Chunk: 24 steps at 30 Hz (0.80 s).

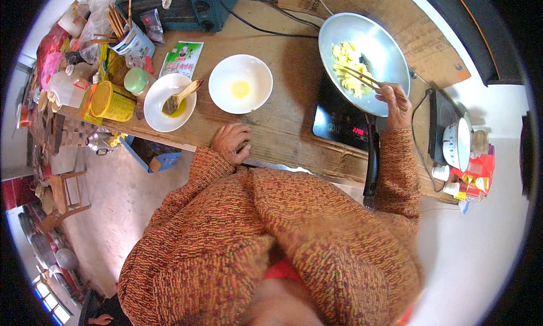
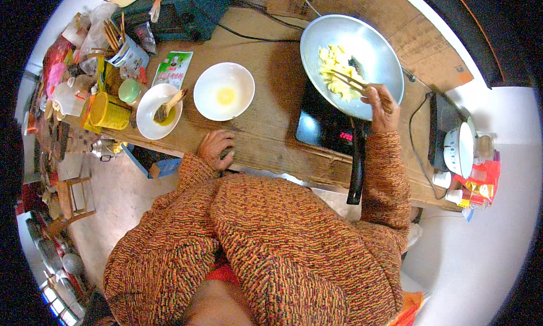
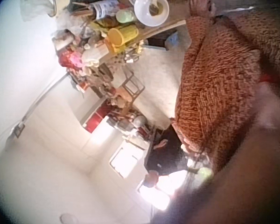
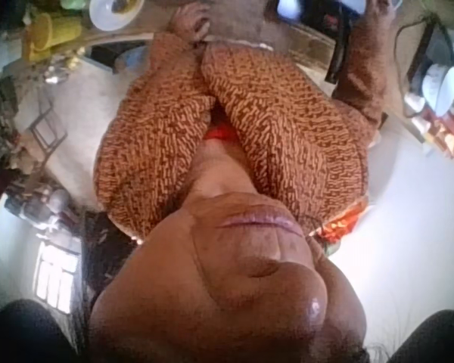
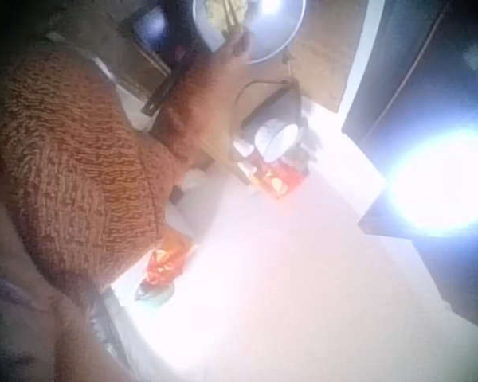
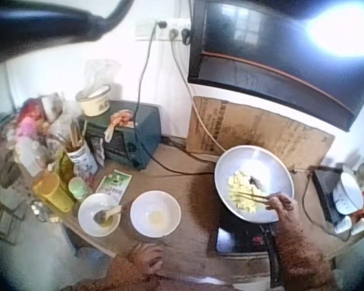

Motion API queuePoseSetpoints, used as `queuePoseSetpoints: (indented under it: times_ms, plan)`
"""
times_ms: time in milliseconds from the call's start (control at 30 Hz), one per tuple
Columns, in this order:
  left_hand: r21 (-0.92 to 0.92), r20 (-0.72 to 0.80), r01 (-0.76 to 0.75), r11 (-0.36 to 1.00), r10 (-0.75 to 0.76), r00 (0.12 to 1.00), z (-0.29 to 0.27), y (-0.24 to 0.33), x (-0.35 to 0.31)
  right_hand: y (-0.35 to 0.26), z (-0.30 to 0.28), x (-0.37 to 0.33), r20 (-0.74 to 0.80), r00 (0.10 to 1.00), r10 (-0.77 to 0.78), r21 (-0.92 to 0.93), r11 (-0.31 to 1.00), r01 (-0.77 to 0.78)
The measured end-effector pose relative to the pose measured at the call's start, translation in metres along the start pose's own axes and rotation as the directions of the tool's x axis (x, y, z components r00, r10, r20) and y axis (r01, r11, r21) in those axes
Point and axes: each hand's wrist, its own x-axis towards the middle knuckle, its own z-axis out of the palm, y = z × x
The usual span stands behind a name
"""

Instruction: The person scrambles eggs in a wok on an induction cooktop using chopsticks. After the eggs are cooked, the person transfers them from the wok into a white bowl and places the bowl on a dining table.

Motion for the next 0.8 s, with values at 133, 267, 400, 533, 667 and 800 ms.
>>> queuePoseSetpoints:
  times_ms: [133,267,400,533,667,800]
  plan:
    - [0.010,-0.004,0.006,1.000,-0.006,1.000,0.003,-0.003,-0.003,0.001,-0.031,0.002,-0.062,0.997,0.035,0.030,0.999,-0.033]
    - [0.014,0.003,0.013,1.000,-0.014,1.000,0.003,-0.003,-0.003,-0.017,-0.045,0.003,-0.145,0.989,0.007,0.061,0.998,0.002]
    - [0.031,0.004,0.008,0.999,-0.008,1.000,0.000,0.001,-0.001,-0.012,-0.031,0.030,-0.260,0.965,-0.041,0.085,0.994,0.066]
    - [0.042,0.021,0.004,0.999,-0.004,1.000,-0.001,0.002,0.001,0.017,-0.008,0.069,-0.323,0.946,0.042,0.248,0.968,0.041]
    - [0.038,0.006,0.014,0.999,-0.014,1.000,-0.005,0.005,0.001,0.034,0.012,0.075,-0.343,0.928,0.146,0.340,0.940,-0.022]
    - [0.026,-0.002,0.012,1.000,-0.012,1.000,-0.003,0.002,0.000,0.030,0.000,0.055,-0.328,0.927,0.181,0.292,0.953,-0.083]
